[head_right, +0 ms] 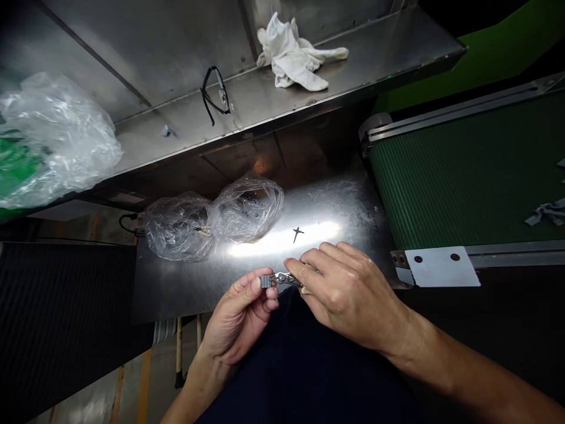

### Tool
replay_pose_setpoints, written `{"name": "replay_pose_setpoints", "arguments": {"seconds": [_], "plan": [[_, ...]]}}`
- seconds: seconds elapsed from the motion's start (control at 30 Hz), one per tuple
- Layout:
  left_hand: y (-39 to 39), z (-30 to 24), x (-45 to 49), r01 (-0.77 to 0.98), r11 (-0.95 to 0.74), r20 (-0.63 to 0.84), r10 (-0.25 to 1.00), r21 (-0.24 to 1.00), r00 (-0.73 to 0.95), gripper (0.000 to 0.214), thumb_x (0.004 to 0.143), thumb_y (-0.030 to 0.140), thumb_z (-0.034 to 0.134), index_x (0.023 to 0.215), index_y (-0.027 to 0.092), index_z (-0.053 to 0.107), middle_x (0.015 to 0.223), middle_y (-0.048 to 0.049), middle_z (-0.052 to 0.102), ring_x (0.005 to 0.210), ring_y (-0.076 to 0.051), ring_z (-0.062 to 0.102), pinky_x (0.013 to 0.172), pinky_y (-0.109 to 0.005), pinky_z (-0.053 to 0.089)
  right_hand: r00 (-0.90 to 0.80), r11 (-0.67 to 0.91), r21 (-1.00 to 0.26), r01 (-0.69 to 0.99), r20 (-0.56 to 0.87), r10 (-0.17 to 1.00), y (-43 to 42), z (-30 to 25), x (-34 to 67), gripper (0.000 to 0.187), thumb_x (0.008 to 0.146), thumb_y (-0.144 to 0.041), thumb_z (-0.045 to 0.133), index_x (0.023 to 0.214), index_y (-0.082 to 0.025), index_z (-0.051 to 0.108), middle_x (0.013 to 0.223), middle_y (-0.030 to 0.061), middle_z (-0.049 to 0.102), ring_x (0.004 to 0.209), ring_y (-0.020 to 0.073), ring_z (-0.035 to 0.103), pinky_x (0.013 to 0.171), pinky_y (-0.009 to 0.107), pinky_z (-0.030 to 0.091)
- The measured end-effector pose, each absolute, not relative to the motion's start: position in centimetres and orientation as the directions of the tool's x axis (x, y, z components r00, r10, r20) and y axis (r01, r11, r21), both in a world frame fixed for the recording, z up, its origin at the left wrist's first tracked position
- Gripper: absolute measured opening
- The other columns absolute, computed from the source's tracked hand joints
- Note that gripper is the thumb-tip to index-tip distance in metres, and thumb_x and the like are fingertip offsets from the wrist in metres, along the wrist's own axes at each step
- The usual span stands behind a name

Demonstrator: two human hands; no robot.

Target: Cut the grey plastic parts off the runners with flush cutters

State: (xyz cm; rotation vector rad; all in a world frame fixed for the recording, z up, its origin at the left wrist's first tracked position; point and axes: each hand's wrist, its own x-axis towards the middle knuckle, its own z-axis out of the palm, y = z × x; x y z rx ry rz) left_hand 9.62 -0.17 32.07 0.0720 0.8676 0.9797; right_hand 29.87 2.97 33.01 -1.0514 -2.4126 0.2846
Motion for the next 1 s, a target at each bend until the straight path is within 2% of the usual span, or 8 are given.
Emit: {"name": "replay_pose_setpoints", "arguments": {"seconds": [0.27,0.5,1.0], "plan": [[-0.23,32.17,9.54,-0.684,0.581,-0.611,0.753,0.441,0.246,0.017,0.075,0.016,0.084,0.091,0.011,0.080,0.074,-0.0062,0.077,0.070,-0.012,0.072,0.066,-0.017,0.061,-0.599,0.696,-0.306,0.649,0.359,0.716,2.93,33.32,29.85,0.031,0.086,-0.007,0.062,0.116,-0.011,0.068,0.088,0.0047,0.070,0.075,0.0188,0.060,0.067,0.035,0.039],[-0.32,32.05,9.59,-0.670,0.586,-0.621,0.749,0.457,0.231,0.019,0.074,0.017,0.085,0.091,0.010,0.080,0.074,-0.0069,0.077,0.070,-0.012,0.072,0.066,-0.017,0.060,-0.613,0.715,-0.276,0.643,0.375,0.696,2.92,33.38,29.92,0.025,0.092,-0.009,0.057,0.114,-0.011,0.069,0.086,0.0049,0.071,0.074,0.0183,0.062,0.067,0.034,0.039],[-0.15,32.22,9.61,-0.648,0.595,-0.633,0.743,0.474,0.219,0.020,0.072,0.018,0.086,0.089,0.010,0.080,0.072,-0.0074,0.077,0.067,-0.012,0.071,0.065,-0.017,0.060,-0.635,0.727,-0.262,0.635,0.359,0.684,3.07,33.19,30.12,0.024,0.095,-0.010,0.054,0.112,-0.012,0.070,0.082,0.0033,0.070,0.071,0.0174,0.062,0.065,0.034,0.040]]}}
